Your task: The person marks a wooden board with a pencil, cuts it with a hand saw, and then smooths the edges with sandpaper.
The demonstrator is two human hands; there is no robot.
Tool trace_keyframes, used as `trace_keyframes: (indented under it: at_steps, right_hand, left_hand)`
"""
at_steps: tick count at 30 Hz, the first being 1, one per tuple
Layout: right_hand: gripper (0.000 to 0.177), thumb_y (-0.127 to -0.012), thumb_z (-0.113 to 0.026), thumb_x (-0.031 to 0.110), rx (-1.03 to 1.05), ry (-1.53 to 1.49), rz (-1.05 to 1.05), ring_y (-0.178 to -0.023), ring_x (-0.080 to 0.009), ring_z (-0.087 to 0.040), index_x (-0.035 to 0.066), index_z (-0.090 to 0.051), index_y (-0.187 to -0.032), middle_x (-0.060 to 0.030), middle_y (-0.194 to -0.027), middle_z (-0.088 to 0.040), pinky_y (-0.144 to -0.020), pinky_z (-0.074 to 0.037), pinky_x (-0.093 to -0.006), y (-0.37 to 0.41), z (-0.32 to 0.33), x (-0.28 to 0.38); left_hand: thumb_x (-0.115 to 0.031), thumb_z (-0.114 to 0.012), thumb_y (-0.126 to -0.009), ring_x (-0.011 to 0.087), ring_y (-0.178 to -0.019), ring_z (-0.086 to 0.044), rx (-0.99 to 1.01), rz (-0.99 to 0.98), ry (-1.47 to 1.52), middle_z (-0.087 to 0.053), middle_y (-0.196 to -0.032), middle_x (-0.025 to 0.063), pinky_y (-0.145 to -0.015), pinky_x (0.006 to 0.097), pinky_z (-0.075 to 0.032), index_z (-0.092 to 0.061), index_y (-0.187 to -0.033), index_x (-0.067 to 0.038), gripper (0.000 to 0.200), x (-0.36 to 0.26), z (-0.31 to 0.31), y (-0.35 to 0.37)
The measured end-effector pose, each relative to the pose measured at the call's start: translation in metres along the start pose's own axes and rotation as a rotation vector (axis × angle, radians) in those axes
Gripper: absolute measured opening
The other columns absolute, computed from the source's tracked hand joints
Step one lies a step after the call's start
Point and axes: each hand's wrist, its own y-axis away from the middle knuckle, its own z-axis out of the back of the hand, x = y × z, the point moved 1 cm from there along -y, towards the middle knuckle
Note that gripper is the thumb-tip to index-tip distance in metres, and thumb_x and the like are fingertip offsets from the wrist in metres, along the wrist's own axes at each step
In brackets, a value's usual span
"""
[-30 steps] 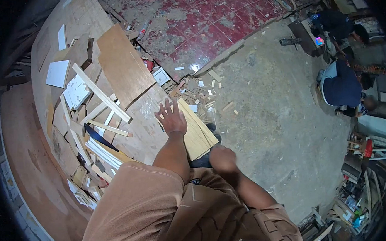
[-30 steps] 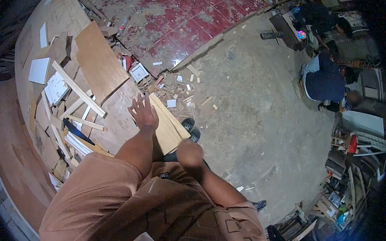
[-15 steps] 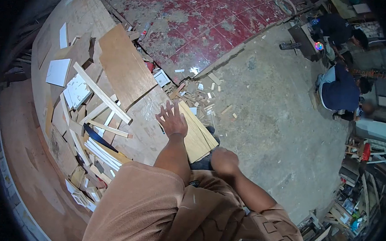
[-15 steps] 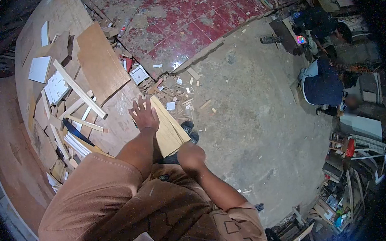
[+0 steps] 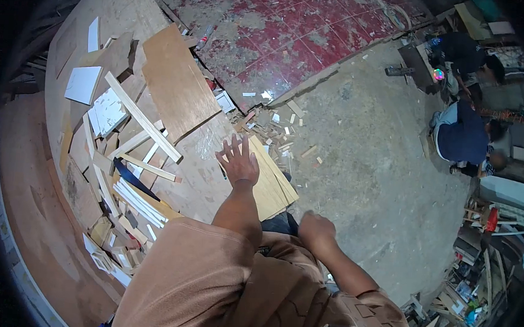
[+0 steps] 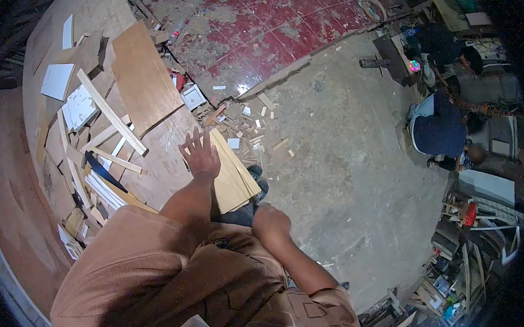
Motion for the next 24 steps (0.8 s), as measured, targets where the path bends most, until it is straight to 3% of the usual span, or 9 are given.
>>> trace_keyframes:
  at_steps: [3, 5, 8, 9, 14, 17, 19, 21, 24]
  right_hand:
    - [0.03, -0.091, -0.046, 0.016, -0.022, 0.075, 0.162, -0.092, -0.0375, -0.07, 0.001, -0.068, -0.106, -0.023, -0.102, -0.07, -0.078, -0.056, -0.0463, -0.055, -0.024, 0.016]
    - [0.028, -0.091, -0.047, 0.017, -0.075, 0.016, 0.063, -0.087, -0.0364, -0.071, 0.002, -0.067, -0.104, -0.0223, -0.1, -0.07, -0.074, -0.057, -0.0451, -0.117, -0.058, 0.029]
    - [0.027, -0.086, -0.049, 0.014, -0.172, -0.12, -0.005, -0.091, -0.0379, -0.07, 0.0, -0.066, -0.101, -0.0228, -0.1, -0.069, -0.075, -0.056, -0.0478, -0.119, -0.058, 0.031]
    - [0.029, -0.088, -0.046, 0.015, -0.088, -0.053, 0.097, -0.094, -0.0374, -0.069, -0.001, -0.064, -0.105, -0.0224, -0.103, -0.069, -0.079, -0.055, -0.0484, -0.091, -0.044, 0.024]
    - [0.032, -0.091, -0.042, 0.015, 0.113, 0.014, -0.035, -0.102, -0.0405, -0.066, -0.002, -0.063, -0.107, -0.0238, -0.106, -0.068, -0.088, -0.051, -0.0484, 0.012, 0.016, 0.014]
    - [0.032, -0.089, -0.045, 0.014, 0.048, -0.086, -0.025, -0.098, -0.0411, -0.067, -0.003, -0.062, -0.111, -0.0234, -0.104, -0.069, -0.085, -0.054, -0.0463, -0.017, 0.004, 0.016]
    - [0.032, -0.091, -0.044, 0.017, -0.05, -0.016, 0.099, -0.091, -0.0404, -0.069, -0.002, -0.066, -0.103, -0.0252, -0.099, -0.069, -0.079, -0.055, -0.0468, -0.068, -0.03, 0.019]
    - [0.031, -0.091, -0.043, 0.017, -0.084, -0.043, 0.075, -0.091, -0.0408, -0.069, -0.001, -0.067, -0.102, -0.0251, -0.099, -0.069, -0.079, -0.055, -0.0471, -0.104, -0.04, 0.032]
    - [0.031, -0.092, -0.043, 0.016, -0.112, -0.091, 0.053, -0.092, -0.041, -0.069, -0.001, -0.066, -0.102, -0.0255, -0.1, -0.069, -0.08, -0.055, -0.0477, -0.097, -0.05, 0.019]
  left_hand:
    - [-0.033, -0.046, -0.093, 0.0358, -0.145, -0.016, -0.007, 0.007, -0.004, -0.021, -0.157, 0.0104, -0.114, 0.0628, -0.007, -0.023, -0.153, -0.023, 0.065, -0.001, 0.002, -0.001]
    - [-0.034, -0.046, -0.093, 0.0358, -0.145, -0.017, 0.005, 0.004, 0.0, -0.022, -0.157, 0.0102, -0.114, 0.063, -0.007, -0.024, -0.153, -0.023, 0.065, -0.001, 0.003, 0.0]
    - [-0.034, -0.046, -0.093, 0.0364, -0.145, -0.017, -0.019, 0.009, -0.005, -0.022, -0.157, 0.0099, -0.114, 0.0637, -0.007, -0.024, -0.153, -0.023, 0.064, -0.001, 0.0, -0.001]
    - [-0.034, -0.046, -0.093, 0.0366, -0.145, -0.017, -0.026, 0.006, 0.015, -0.022, -0.157, 0.0098, -0.114, 0.0639, -0.007, -0.025, -0.153, -0.024, 0.064, 0.0, -0.001, -0.001]
    - [-0.034, -0.046, -0.093, 0.0367, -0.145, -0.018, -0.001, 0.012, 0.013, -0.021, -0.158, 0.0091, -0.114, 0.0638, -0.006, -0.025, -0.153, -0.024, 0.064, 0.001, -0.002, -0.001]
    - [-0.034, -0.047, -0.093, 0.0363, -0.145, -0.017, -0.03, 0.011, 0.009, -0.02, -0.158, 0.0089, -0.114, 0.0637, -0.006, -0.025, -0.153, -0.024, 0.064, -0.002, -0.003, -0.001]
    - [-0.034, -0.048, -0.093, 0.0362, -0.145, -0.018, -0.005, 0.016, 0.004, -0.02, -0.159, 0.0092, -0.114, 0.0636, -0.006, -0.025, -0.153, -0.024, 0.065, 0.0, -0.001, -0.002]
    - [-0.033, -0.048, -0.092, 0.0363, -0.144, -0.018, -0.026, 0.014, 0.008, -0.02, -0.158, 0.0094, -0.114, 0.0635, -0.006, -0.025, -0.152, -0.023, 0.065, 0.001, -0.001, -0.002]
    - [-0.033, -0.048, -0.092, 0.0364, -0.144, -0.018, -0.069, -0.007, 0.027, -0.021, -0.158, 0.0099, -0.114, 0.0634, -0.006, -0.027, -0.152, -0.022, 0.064, 0.0, -0.003, -0.001]
